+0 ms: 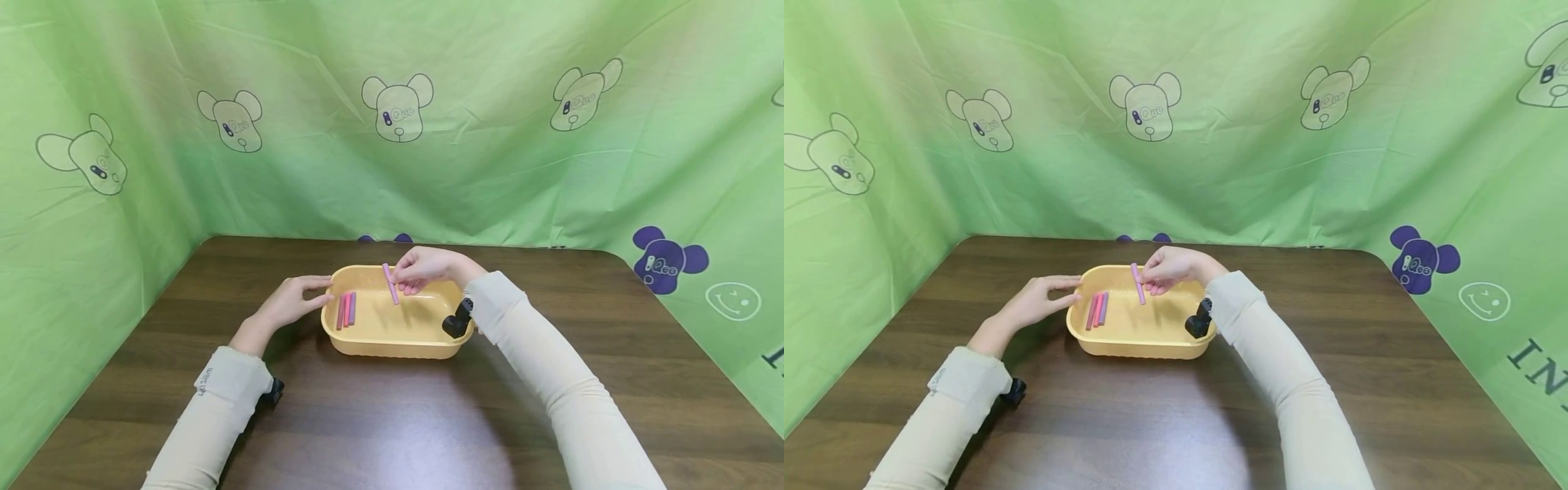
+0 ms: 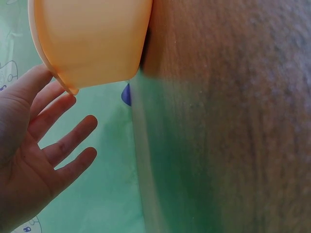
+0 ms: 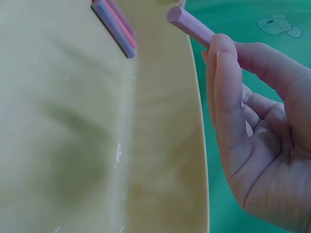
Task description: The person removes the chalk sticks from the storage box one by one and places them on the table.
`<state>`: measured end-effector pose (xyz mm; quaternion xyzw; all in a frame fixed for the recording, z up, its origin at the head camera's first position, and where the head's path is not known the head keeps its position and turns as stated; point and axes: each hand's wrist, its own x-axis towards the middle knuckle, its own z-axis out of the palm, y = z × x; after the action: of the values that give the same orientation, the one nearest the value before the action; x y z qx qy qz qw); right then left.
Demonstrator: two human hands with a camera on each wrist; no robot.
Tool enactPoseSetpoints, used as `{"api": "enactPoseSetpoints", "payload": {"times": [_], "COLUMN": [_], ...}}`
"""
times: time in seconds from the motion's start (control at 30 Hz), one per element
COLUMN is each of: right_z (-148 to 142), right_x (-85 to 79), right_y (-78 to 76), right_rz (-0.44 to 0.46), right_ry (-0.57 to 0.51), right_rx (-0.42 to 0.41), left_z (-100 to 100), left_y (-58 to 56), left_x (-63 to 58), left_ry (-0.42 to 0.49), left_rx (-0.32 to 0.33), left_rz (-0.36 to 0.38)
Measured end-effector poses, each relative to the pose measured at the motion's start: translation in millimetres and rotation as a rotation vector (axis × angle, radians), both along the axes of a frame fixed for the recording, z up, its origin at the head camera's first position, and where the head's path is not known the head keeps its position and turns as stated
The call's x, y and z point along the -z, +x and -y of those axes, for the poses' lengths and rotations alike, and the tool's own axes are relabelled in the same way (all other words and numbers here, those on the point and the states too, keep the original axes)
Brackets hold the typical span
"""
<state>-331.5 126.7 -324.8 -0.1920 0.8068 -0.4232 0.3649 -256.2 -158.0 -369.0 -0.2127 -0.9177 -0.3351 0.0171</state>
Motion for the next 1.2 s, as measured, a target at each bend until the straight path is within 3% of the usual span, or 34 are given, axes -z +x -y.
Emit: {"api": "enactPoseSetpoints", "payload": {"times": [1.03,1.2], "right_z": [-51.0,-57.0], "right_x": [-2.5,-2.0], "right_y": [16.6,20.2], "right_rz": [-0.016,-0.021], "right_ry": [-0.051,-0.056], "right_rx": [0.021,0.028], "left_z": [0.4,0.7], "left_y": [-1.4,-1.4], "left_x": [2.0,2.4], "left_ry": [-0.015,-0.001], "left_rx": [-0.005,0.008], "left_rz": [0.015,-0.016]}}
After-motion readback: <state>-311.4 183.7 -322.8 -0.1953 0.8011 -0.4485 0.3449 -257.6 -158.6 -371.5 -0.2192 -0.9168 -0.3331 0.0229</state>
